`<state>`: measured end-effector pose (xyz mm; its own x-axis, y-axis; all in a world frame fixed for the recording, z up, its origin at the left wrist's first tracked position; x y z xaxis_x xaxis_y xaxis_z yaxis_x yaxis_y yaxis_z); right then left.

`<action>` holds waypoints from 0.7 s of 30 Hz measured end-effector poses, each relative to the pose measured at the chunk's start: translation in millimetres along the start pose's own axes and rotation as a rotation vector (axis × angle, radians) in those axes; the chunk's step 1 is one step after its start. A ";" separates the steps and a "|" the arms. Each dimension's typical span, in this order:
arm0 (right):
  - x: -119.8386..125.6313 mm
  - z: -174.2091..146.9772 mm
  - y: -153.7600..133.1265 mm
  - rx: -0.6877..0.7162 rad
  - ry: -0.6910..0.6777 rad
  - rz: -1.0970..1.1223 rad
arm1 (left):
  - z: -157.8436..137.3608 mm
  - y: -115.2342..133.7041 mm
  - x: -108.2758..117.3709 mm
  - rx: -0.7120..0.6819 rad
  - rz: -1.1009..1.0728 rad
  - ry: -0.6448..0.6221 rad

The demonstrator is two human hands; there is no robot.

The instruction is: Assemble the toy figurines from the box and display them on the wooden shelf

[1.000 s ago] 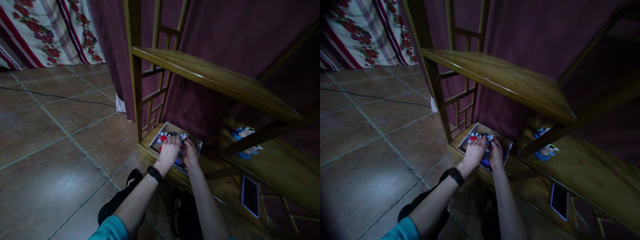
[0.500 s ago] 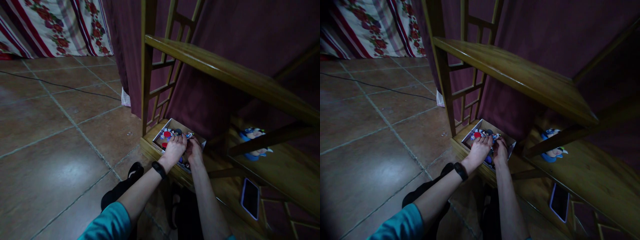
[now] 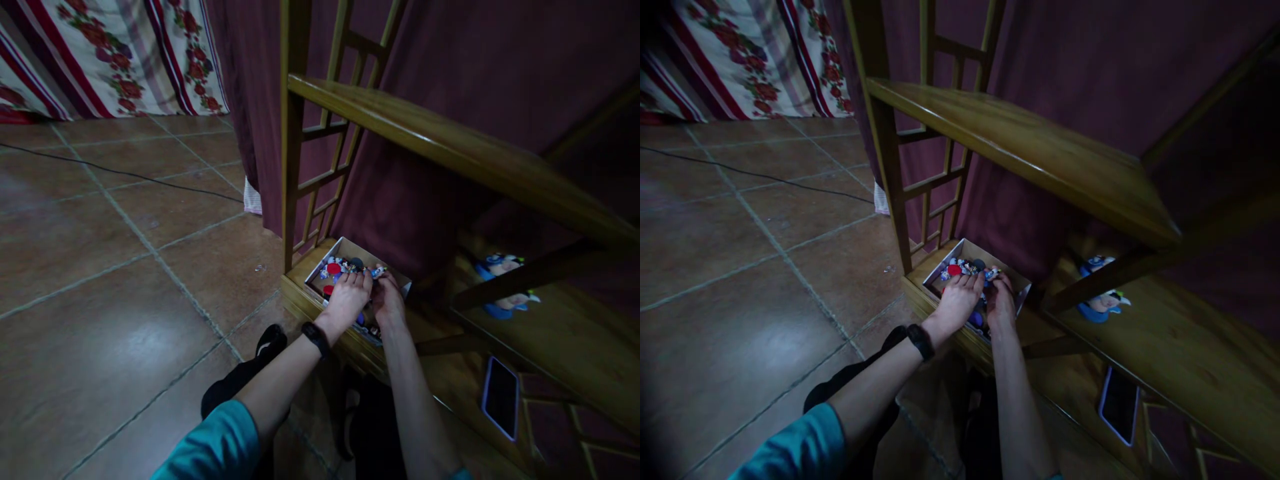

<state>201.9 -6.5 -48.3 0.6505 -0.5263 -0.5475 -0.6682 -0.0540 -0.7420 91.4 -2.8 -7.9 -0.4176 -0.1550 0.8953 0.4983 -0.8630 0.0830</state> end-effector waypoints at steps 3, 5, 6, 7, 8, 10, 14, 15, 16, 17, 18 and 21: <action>-0.3 -0.4 0.1 0.025 0.011 -0.012 | -0.7 -5.8 -2.5 0.147 -0.178 0.015; -1.2 -1.2 -0.3 0.049 0.025 -0.026 | 0.5 -12.7 -6.2 0.283 -0.343 0.058; -1.9 -1.6 -0.7 0.059 0.025 -0.035 | 2.1 -16.3 -8.7 0.346 -0.436 0.092; -2.4 -2.1 -1.2 0.066 0.027 -0.042 | 4.3 -19.8 -11.4 0.399 -0.537 0.132; -2.8 -2.5 -1.9 0.071 0.029 -0.048 | 6.9 -22.9 -14.5 0.443 -0.641 0.173; -2.7 -3.2 -3.5 0.076 0.040 -0.058 | 12.2 -27.2 -21.0 0.517 -0.864 0.250; -2.4 -4.9 -7.2 0.088 0.039 -0.071 | 16.5 -28.3 -33.5 0.700 -1.355 0.351; -2.8 -5.4 -8.0 0.093 0.035 -0.066 | 16.2 -27.6 -35.6 0.759 -1.476 0.359; -3.2 -5.9 -8.6 0.096 0.034 -0.058 | 15.8 -26.9 -36.7 0.816 -1.586 0.363; -3.6 -6.4 -9.1 0.097 0.036 -0.049 | 15.6 -26.6 -36.6 0.869 -1.677 0.367; -4.1 -6.8 -9.3 0.096 0.039 -0.043 | 15.6 -26.8 -35.5 0.913 -1.747 0.374; -6.0 -7.7 -8.8 0.078 0.025 -0.039 | 17.0 -29.7 -27.7 0.977 -1.852 0.387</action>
<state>201.1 -9.4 -35.5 0.6652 -0.5466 -0.5087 -0.6119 -0.0087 -0.7909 101.1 35.3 -27.8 -0.7982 0.1911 -0.5713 -0.4883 0.3502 0.7993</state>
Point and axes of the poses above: each hand's wrist, its own z-axis towards the middle knuckle, its own x-axis out of the back of the hand, y = z × x, the point moved 3 cm from there along z, towards the middle knuckle, and after that the axes turned 13 degrees about -x, right-handed, at the moved point
